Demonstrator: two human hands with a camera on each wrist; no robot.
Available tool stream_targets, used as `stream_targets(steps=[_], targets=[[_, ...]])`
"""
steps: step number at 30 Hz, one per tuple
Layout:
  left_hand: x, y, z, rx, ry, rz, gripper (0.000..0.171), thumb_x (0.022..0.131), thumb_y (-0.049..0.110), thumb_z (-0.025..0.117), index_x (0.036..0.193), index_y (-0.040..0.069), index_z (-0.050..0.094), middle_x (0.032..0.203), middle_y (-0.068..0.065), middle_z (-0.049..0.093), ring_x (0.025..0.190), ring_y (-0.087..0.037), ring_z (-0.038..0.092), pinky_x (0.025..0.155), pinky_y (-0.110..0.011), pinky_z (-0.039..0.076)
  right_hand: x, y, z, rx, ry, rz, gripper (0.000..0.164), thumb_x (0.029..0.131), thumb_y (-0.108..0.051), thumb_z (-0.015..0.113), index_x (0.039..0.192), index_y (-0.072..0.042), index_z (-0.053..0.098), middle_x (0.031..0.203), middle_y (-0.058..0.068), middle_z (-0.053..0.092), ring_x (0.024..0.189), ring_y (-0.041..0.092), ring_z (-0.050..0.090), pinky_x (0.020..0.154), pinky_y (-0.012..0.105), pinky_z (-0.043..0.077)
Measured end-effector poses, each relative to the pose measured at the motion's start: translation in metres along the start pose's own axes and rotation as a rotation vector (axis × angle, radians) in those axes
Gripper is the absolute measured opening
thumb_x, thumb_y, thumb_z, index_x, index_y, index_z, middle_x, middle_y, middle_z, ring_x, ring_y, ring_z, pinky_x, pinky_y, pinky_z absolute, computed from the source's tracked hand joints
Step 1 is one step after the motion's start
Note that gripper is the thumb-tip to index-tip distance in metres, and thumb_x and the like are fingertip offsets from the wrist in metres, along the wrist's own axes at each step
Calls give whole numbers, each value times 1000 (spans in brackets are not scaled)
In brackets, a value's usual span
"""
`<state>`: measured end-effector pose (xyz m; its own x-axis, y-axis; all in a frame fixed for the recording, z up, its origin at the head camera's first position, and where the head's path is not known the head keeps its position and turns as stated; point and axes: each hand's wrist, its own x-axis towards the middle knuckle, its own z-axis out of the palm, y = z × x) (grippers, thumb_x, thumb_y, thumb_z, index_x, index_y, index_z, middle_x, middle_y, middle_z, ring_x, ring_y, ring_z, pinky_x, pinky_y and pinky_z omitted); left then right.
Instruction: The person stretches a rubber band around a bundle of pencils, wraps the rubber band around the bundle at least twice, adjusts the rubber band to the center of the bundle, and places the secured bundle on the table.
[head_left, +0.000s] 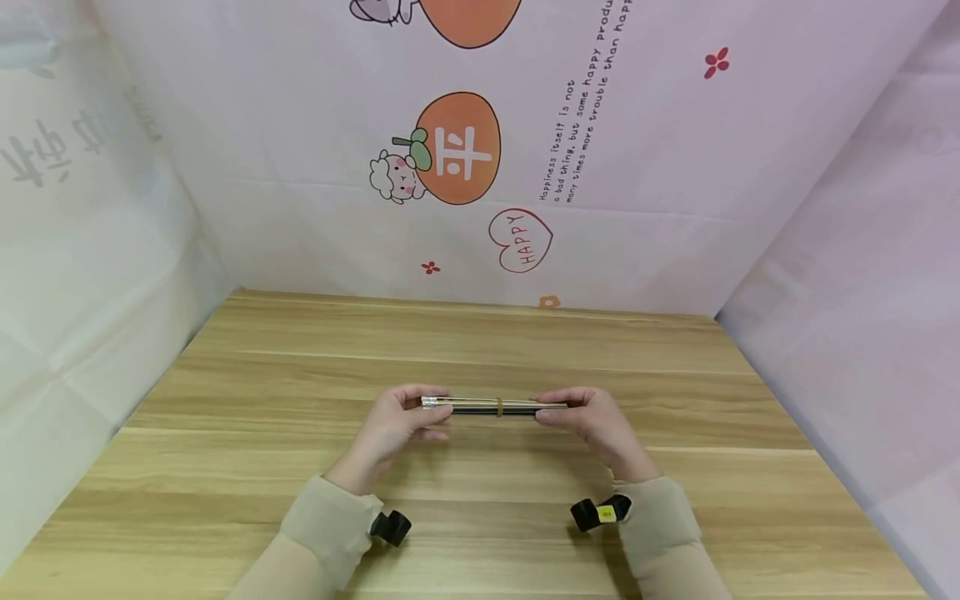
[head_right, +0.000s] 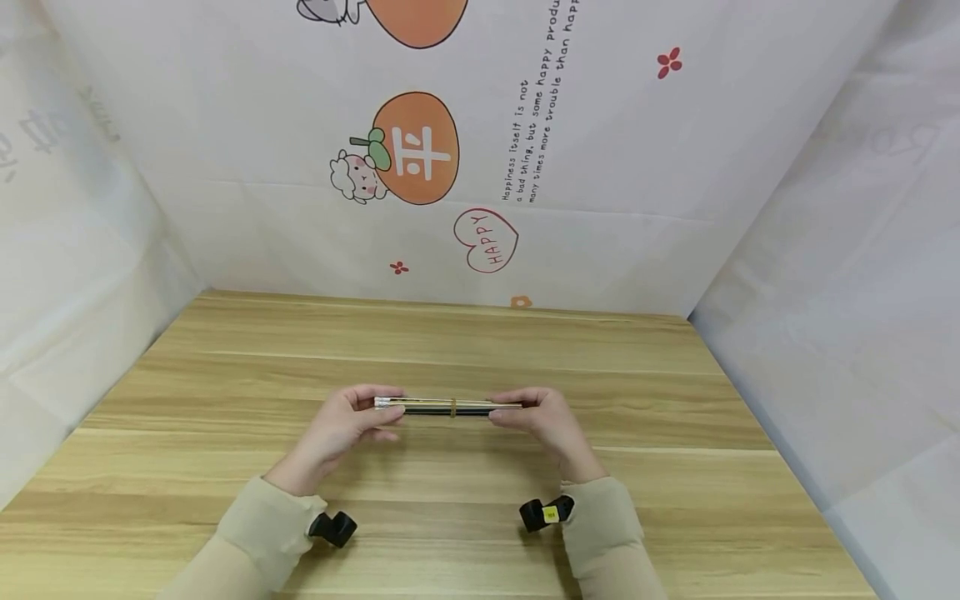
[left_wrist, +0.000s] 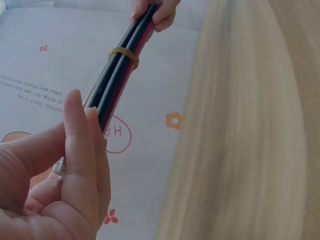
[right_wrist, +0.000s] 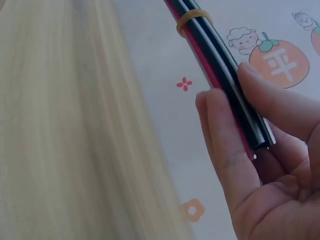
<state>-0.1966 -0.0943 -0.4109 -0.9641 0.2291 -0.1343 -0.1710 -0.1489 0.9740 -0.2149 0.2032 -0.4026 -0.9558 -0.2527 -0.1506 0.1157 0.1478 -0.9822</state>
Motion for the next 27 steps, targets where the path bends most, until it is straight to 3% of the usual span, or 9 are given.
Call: stream_targets(steps=[7,16,27], targets=[[4,-10,-1,-8,12,-36,42,95,-6,57,136,-11,49,116,-18,56,90,-22,69,80,-33,64,3,9,-5,27,0,3,31,91,-4,69,116,13,66,104,4,75,92,12,73,95,37,59],[8,-19,-3,-31,27,-61,38,99,-7,48,136,-13,47,132,-27,48,89,-17,67,84,-33,64,6,17,-4,-25,36,48,29,88,-6,73,111,10,69,102,5,75,88,12,73,87,25,60],[11,-26,-5,3,-16,-93,39,100,-8,45,139,-12,45,139,-30,46,95,-22,68,88,-39,62,12,27,-2,-68,46,66,32,88,-1,71,115,16,65,107,15,74,83,11,72,82,29,63]])
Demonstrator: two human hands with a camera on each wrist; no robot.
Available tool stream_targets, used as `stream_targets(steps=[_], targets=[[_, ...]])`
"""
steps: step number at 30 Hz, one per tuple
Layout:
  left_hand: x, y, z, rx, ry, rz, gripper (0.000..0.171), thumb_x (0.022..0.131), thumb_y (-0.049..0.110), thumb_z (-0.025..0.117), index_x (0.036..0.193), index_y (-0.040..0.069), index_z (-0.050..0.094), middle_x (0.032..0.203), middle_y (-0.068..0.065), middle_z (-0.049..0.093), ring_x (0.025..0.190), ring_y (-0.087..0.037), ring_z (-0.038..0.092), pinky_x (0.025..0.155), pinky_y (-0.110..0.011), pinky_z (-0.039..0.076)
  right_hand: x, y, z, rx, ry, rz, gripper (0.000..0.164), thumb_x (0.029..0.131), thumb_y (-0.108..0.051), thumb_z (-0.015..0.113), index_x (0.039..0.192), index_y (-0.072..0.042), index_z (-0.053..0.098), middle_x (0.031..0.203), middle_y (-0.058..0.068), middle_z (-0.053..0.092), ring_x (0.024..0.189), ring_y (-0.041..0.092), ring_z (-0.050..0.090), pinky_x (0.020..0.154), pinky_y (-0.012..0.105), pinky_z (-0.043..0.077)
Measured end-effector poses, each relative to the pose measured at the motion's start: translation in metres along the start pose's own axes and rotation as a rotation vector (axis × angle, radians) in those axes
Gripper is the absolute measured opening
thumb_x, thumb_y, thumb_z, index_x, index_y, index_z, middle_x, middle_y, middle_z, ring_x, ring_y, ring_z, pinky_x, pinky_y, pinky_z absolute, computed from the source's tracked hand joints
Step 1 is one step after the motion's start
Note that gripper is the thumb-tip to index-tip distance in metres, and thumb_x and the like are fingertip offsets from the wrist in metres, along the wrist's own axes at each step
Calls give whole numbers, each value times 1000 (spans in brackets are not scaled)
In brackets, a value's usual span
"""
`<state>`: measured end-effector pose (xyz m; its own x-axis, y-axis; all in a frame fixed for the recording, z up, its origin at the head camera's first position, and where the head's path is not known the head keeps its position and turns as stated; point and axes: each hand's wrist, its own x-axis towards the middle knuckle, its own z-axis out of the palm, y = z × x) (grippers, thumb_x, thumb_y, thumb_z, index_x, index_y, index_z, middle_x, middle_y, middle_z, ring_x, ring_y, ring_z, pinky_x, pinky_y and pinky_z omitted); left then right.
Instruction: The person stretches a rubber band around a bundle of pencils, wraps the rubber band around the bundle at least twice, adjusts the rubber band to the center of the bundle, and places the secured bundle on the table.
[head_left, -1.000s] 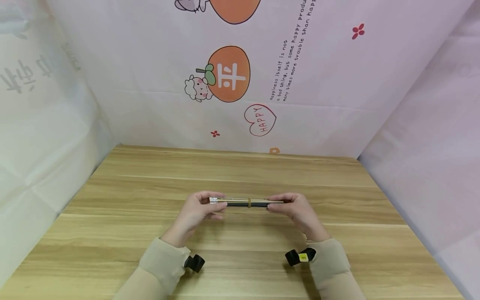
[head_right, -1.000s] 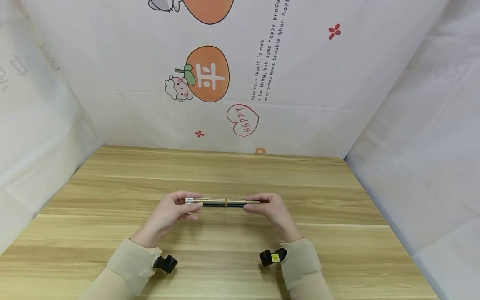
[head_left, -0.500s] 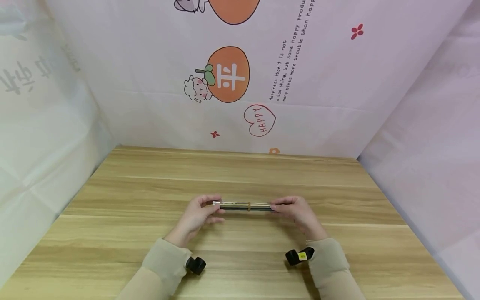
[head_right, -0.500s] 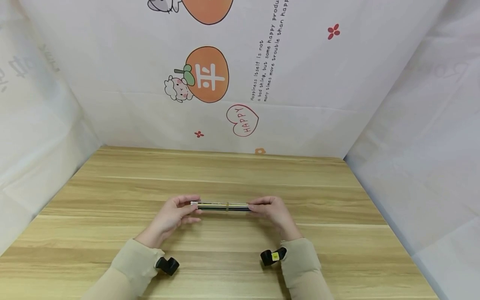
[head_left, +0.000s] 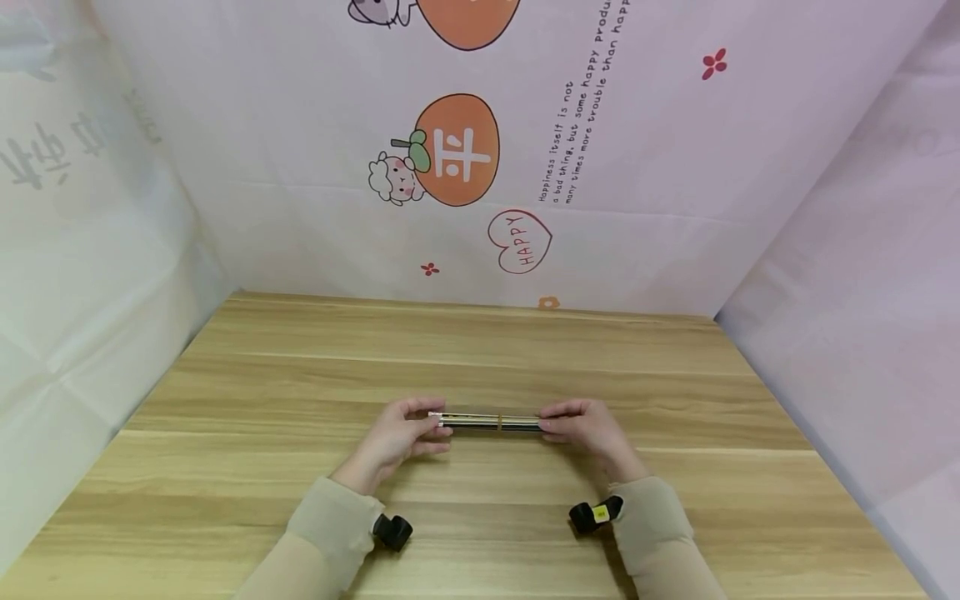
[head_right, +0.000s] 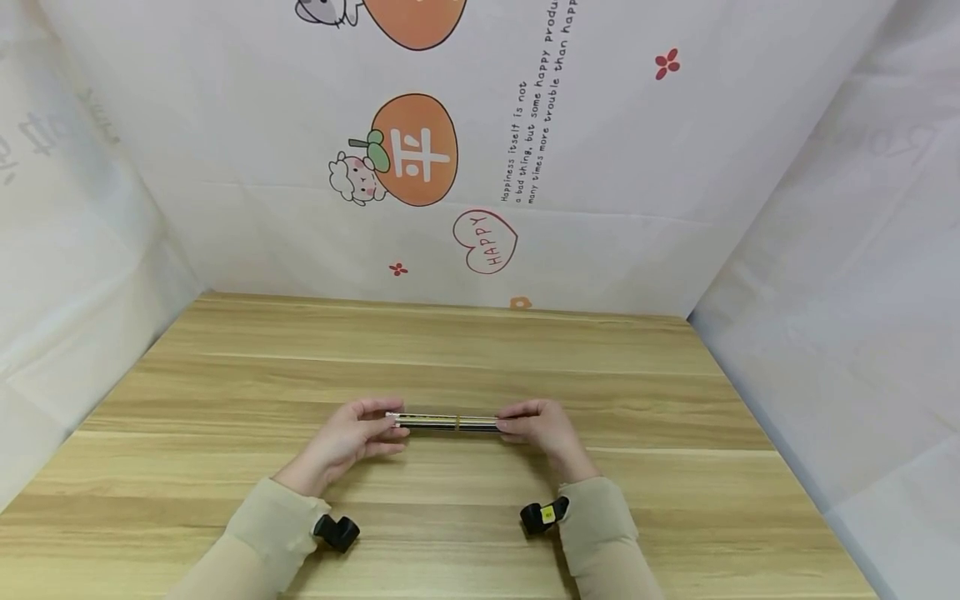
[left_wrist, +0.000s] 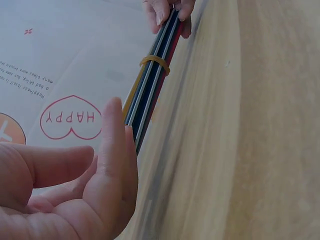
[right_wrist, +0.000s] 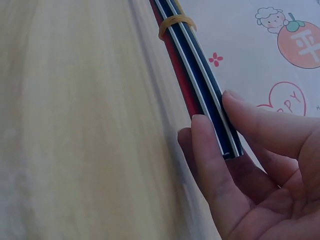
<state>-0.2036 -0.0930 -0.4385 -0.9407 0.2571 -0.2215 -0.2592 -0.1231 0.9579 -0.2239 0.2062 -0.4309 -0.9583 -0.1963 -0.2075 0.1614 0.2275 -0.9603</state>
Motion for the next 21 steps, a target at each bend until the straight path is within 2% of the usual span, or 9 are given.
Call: stream_targets(steps=[7,14,17,21], targets=[[-1,1,-2,4,-12,-6,39,102,-3,43,140,-11,43,143,-31,43,98,-24,67,90,-40,62,1,1,3,-60,27,7,29,87,-3,72,112,12,67,105,12,74,82,9,70,79,27,63],[-1,-1,-2,0,-9,-20,39,103,-2,42,140,-12,43,143,-31,43,96,-23,67,90,-41,62,0,-1,7,-220,90,23,24,83,-10,78,103,3,73,97,2,72,71,9,61,61,22,54],[-1,-1,-1,2,-8,-24,39,103,-2,42,140,-12,43,142,-32,43,95,-23,67,89,-41,62,-1,-2,8,-244,99,23,24,83,-11,78,102,3,73,94,1,71,68,10,58,57,22,49],[-2,-1,0,6,7,-34,38,103,-1,43,139,-11,45,140,-31,45,95,-24,67,88,-41,63,-1,-2,9,-243,96,25,25,85,-12,77,105,3,72,94,1,71,68,11,57,57,24,49]])
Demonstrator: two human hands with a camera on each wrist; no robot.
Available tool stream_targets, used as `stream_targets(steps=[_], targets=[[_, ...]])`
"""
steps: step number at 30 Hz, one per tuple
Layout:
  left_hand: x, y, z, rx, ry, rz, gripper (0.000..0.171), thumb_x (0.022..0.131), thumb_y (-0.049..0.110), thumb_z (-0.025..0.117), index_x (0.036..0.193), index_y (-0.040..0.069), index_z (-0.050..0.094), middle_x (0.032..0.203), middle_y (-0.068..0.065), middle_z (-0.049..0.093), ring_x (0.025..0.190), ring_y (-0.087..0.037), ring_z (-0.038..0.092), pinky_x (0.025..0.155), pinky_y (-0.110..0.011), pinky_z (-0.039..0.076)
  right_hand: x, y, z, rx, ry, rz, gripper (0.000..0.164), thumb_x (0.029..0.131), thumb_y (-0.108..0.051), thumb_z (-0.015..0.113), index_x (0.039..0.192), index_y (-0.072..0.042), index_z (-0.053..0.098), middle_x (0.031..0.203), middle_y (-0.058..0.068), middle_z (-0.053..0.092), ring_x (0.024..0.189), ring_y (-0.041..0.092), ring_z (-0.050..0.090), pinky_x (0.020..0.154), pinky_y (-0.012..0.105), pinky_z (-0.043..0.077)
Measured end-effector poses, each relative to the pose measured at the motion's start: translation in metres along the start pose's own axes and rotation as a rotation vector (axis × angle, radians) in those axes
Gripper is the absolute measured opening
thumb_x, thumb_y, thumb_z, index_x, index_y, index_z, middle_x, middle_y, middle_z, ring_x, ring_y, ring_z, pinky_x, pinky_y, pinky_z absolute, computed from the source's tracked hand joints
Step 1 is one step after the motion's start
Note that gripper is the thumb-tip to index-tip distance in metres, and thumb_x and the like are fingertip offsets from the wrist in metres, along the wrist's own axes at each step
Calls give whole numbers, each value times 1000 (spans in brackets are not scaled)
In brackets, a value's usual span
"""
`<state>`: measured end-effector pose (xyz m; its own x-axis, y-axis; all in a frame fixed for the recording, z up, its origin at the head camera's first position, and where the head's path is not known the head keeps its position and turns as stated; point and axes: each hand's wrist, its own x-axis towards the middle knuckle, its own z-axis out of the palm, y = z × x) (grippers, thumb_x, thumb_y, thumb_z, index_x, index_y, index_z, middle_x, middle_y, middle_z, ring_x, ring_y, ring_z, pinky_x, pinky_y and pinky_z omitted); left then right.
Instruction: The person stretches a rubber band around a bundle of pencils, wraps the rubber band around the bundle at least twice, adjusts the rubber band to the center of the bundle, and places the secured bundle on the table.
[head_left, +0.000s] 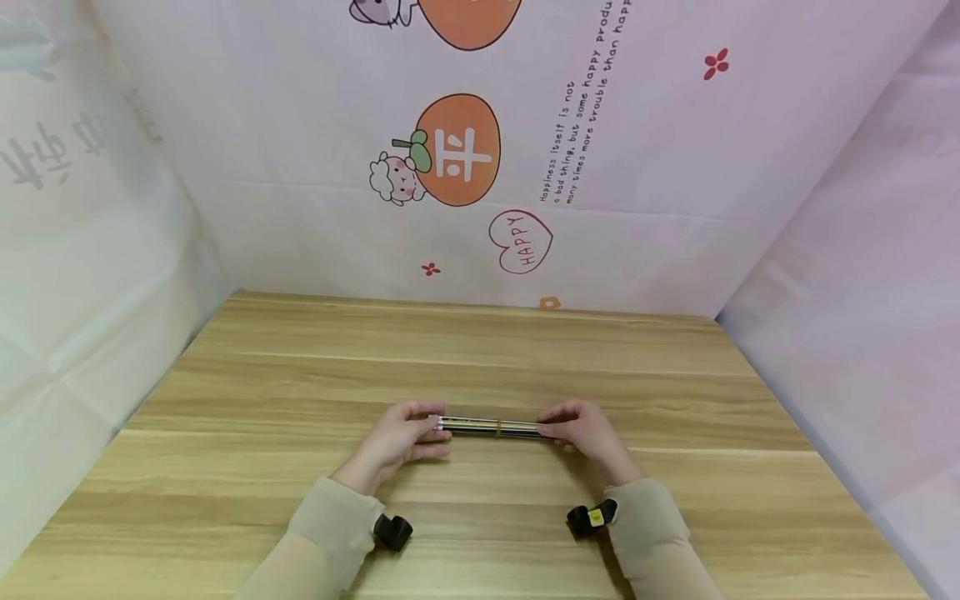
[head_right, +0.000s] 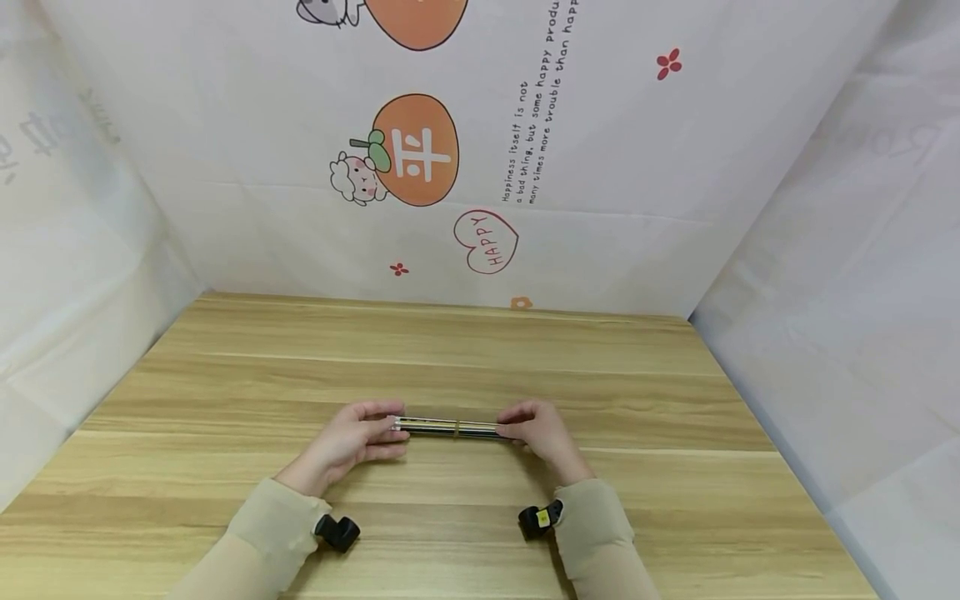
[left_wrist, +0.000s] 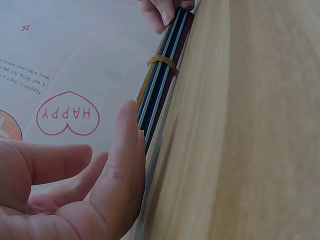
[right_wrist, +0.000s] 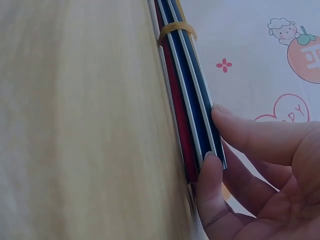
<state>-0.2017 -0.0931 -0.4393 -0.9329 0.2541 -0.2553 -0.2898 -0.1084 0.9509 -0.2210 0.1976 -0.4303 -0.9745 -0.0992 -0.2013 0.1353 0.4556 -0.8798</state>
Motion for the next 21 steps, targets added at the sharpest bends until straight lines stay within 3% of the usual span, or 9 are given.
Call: stream_targets(steps=[10,16,21], targets=[[-2,1,-1,46,34,-26,37,103,5,49,139,-6,49,133,-25,53,92,-21,67,82,-38,64,2,4,-2,9,-11,14,22,88,-14,74,106,-1,73,99,4,71,70,16,59,60,27,52],[-3,1,-2,70,31,-36,38,103,9,50,140,-3,49,128,-22,55,91,-20,66,80,-35,65,1,4,-3,17,-10,14,26,90,-18,73,109,0,72,94,2,72,69,15,59,60,26,53],[-1,1,-3,67,37,-40,37,104,9,49,139,-2,50,126,-21,57,89,-19,67,78,-33,64,1,2,-6,22,-6,19,31,92,-24,71,113,-1,71,101,6,72,72,15,61,61,25,55]])
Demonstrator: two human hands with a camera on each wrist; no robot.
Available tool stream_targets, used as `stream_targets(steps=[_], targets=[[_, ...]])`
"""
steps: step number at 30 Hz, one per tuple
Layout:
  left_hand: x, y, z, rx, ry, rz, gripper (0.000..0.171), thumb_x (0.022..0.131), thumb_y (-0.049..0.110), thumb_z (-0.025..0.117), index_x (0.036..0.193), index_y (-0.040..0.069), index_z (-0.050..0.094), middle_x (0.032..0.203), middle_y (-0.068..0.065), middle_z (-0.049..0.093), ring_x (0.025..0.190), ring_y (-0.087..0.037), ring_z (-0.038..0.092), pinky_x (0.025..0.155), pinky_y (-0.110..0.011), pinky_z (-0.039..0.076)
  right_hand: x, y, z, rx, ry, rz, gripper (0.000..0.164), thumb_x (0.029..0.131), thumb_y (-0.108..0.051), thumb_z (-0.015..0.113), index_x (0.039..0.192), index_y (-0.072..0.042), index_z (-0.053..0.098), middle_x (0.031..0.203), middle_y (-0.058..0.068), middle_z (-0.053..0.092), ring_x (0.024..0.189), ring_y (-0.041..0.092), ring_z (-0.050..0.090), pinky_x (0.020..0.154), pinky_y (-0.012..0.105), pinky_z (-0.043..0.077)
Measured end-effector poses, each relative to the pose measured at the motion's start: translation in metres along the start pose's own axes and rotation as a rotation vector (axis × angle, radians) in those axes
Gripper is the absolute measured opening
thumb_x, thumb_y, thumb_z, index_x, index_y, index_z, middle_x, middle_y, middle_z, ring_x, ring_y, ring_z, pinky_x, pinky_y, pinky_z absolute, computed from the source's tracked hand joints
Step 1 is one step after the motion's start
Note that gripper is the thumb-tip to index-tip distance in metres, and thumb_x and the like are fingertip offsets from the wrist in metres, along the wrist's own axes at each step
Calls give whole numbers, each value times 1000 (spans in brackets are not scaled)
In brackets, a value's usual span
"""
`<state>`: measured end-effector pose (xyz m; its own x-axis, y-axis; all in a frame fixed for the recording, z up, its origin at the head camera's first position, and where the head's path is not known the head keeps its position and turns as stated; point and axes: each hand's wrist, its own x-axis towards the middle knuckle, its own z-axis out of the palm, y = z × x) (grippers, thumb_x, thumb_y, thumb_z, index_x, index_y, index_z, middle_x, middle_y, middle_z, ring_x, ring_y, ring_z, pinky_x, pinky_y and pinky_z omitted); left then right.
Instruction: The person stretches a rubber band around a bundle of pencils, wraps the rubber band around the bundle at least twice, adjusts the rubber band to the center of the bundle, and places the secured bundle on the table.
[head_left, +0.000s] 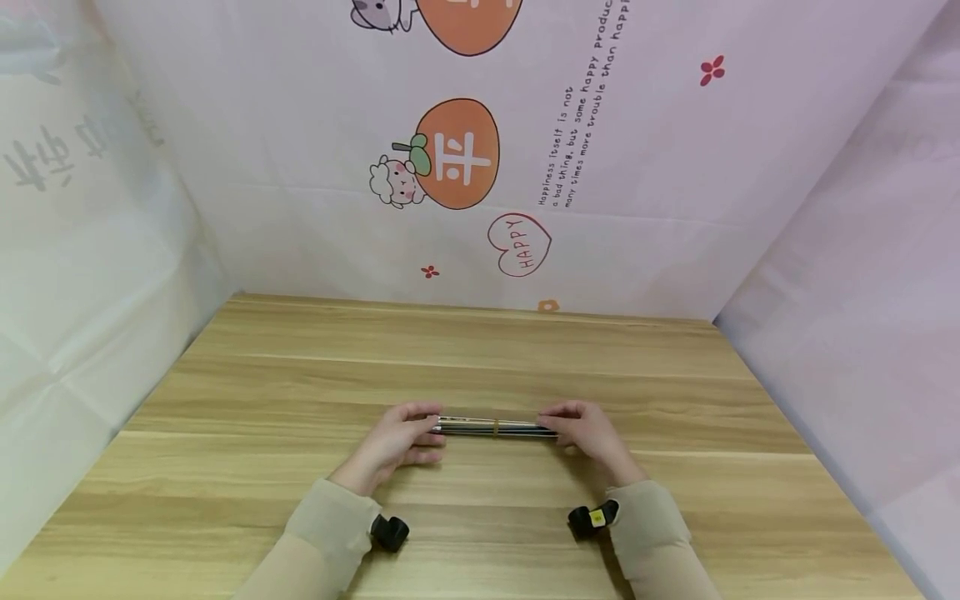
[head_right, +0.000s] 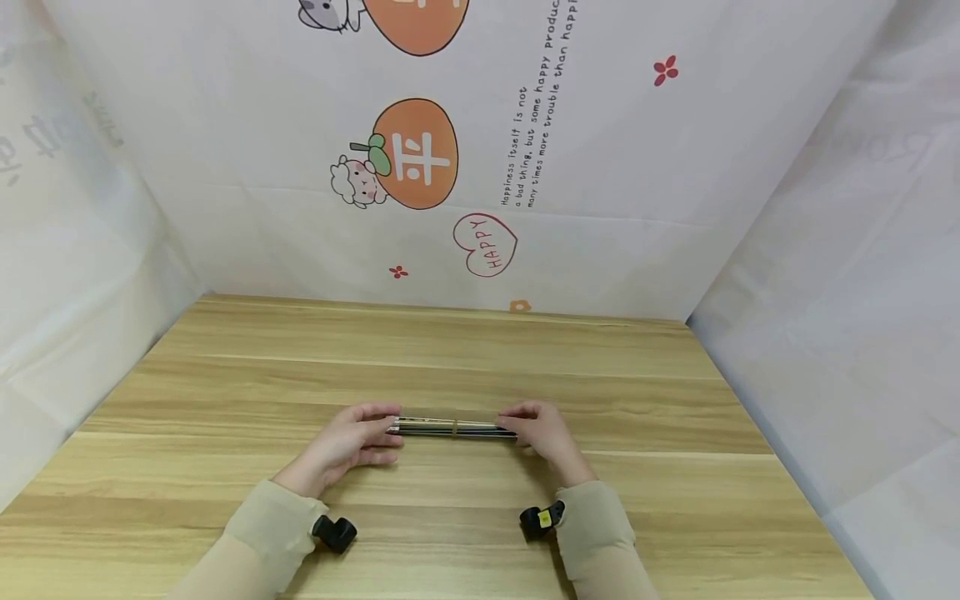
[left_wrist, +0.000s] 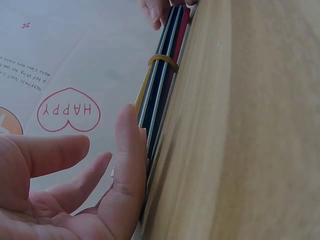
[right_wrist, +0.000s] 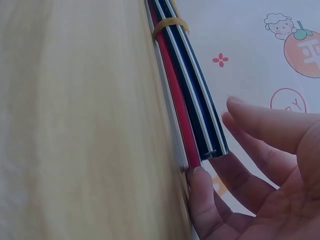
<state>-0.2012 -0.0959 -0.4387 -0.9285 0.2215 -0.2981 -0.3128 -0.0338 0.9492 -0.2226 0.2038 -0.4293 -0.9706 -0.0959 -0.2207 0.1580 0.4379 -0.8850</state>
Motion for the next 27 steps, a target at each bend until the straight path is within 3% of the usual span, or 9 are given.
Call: stream_targets(steps=[8,18,23,27], targets=[[1,1,-2,-3,13,5,37,103,10,50,138,-1,52,124,-19,59,92,-20,66,79,-34,64,-1,-1,-4,-31,11,-10,30,96,-22,65,115,1,69,115,16,69,84,19,68,69,29,59],[-1,5,-18,-8,29,32,41,103,10,49,141,-6,46,121,-19,61,87,-16,67,80,-34,64,4,-1,-2,-62,87,-25,30,95,-25,66,111,0,71,102,7,72,87,12,60,76,24,51],[-2,15,-27,-1,54,44,42,104,9,47,142,-6,43,131,-26,55,94,-19,68,84,-35,64,3,-4,-7,-62,105,-36,35,97,-30,64,117,-2,69,116,11,69,106,21,60,92,33,51],[-3,31,-34,11,73,79,43,104,8,46,144,-5,41,144,-27,45,106,-25,64,91,-38,61,4,-14,-16,-21,128,-91,39,99,-30,61,121,1,66,119,16,68,110,30,61,98,45,53]])
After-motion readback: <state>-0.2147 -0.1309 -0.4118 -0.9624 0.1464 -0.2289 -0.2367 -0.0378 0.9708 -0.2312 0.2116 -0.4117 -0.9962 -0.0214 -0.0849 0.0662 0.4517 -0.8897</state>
